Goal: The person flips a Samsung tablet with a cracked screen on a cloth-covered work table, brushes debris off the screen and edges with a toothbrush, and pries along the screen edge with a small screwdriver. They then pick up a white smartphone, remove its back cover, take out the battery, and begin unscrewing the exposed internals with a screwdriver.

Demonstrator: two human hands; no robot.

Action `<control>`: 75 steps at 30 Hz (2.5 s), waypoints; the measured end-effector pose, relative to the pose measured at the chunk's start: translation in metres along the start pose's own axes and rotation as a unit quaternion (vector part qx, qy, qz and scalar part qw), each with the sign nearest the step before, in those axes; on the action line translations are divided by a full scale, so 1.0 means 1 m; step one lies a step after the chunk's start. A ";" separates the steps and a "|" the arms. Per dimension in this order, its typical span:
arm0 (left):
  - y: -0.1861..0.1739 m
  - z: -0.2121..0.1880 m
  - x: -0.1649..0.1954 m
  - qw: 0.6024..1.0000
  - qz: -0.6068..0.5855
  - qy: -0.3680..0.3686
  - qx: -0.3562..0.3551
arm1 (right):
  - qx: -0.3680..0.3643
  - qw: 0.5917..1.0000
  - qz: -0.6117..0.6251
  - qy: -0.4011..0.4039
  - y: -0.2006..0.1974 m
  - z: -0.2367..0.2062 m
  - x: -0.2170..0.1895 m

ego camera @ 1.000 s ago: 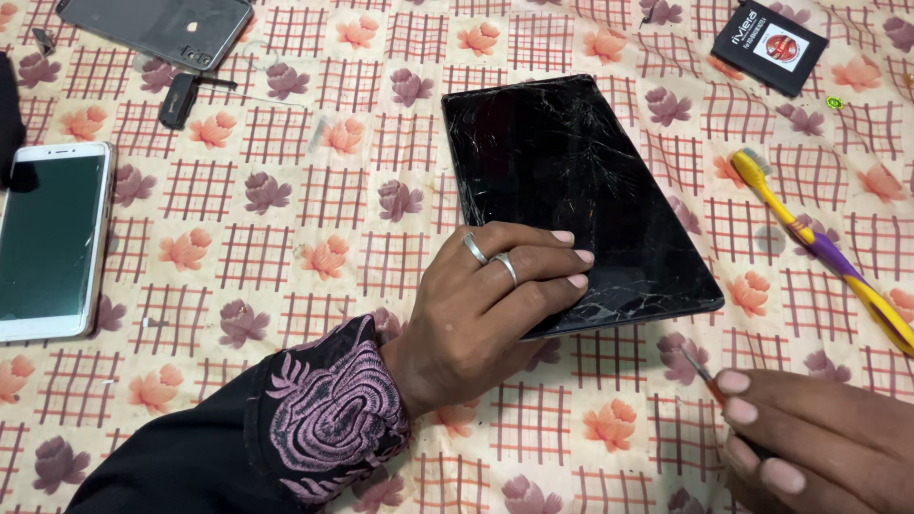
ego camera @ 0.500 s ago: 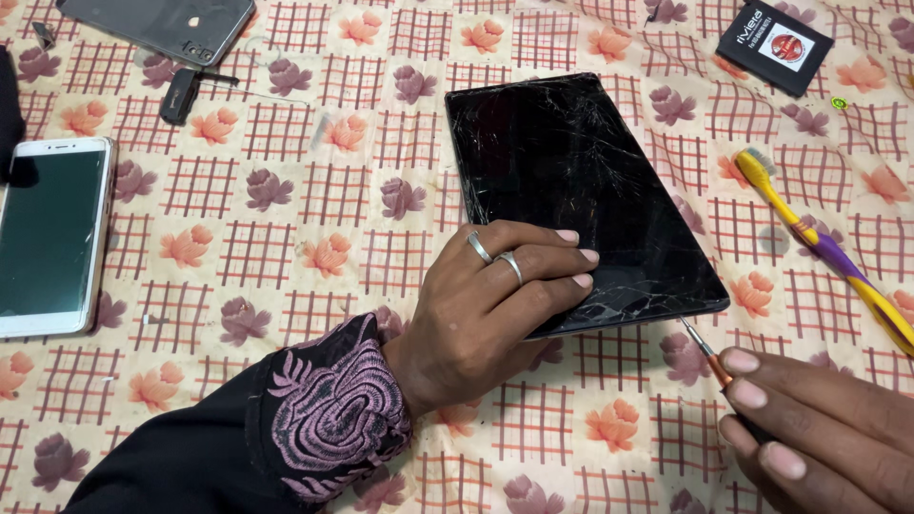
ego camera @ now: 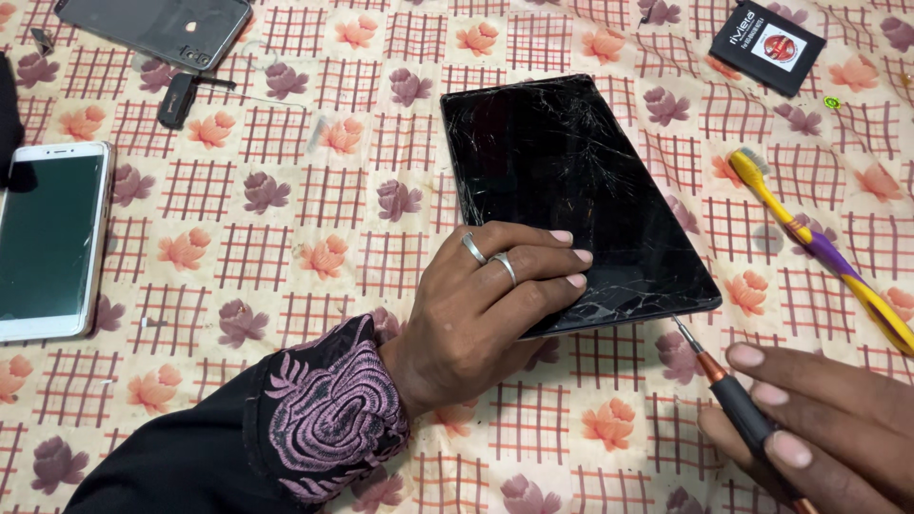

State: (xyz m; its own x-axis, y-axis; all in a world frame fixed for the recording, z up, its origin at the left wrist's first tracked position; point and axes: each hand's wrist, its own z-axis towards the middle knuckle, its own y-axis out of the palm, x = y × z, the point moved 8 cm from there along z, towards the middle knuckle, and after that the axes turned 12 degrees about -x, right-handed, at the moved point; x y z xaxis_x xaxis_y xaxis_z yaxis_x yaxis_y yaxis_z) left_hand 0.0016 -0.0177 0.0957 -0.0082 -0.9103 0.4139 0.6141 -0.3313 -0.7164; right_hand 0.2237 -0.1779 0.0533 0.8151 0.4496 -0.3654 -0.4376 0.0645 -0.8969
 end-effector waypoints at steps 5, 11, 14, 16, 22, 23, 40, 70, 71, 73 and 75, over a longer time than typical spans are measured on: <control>-0.001 0.000 0.000 1.000 0.000 -0.002 -0.002 | -0.034 0.985 0.167 -0.025 -0.007 0.019 0.016; -0.002 0.000 0.000 1.000 -0.006 0.000 -0.012 | 0.207 0.955 0.089 0.192 -0.017 0.011 0.050; -0.001 0.001 0.000 1.000 0.003 0.001 -0.017 | 0.145 0.986 0.015 0.076 -0.015 0.045 0.023; 0.000 0.001 0.001 1.000 0.005 0.007 -0.017 | 0.118 0.972 0.144 0.145 -0.006 0.070 0.029; -0.001 0.001 0.001 1.000 0.008 0.005 -0.011 | 0.053 0.929 0.291 0.221 -0.022 0.093 0.025; -0.001 0.001 0.001 1.000 0.007 0.005 -0.011 | 0.023 0.928 0.288 0.234 -0.025 0.091 0.034; -0.001 0.001 0.000 1.000 0.002 0.000 -0.008 | -0.059 0.927 -0.117 0.350 -0.021 0.060 0.105; -0.002 0.000 0.000 1.000 -0.001 0.005 -0.013 | -0.175 0.975 0.012 0.134 -0.020 0.007 0.120; -0.002 0.000 0.000 1.000 -0.002 0.004 -0.013 | -0.181 0.972 -0.007 0.148 -0.019 0.003 0.126; -0.001 0.000 0.000 1.000 -0.003 0.002 -0.012 | -0.181 0.978 0.015 0.100 -0.019 0.001 0.126; 0.000 0.000 0.000 1.000 -0.003 0.002 -0.012 | -0.175 0.981 0.016 0.078 -0.018 -0.002 0.125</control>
State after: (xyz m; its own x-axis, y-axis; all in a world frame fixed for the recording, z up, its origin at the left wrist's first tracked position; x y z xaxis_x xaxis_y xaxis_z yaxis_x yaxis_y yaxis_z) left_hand 0.0013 -0.0177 0.0961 -0.0144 -0.9092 0.4162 0.5946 -0.3424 -0.7274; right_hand 0.3342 -0.1249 0.0238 0.8635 0.3027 -0.4034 -0.3282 -0.2702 -0.9051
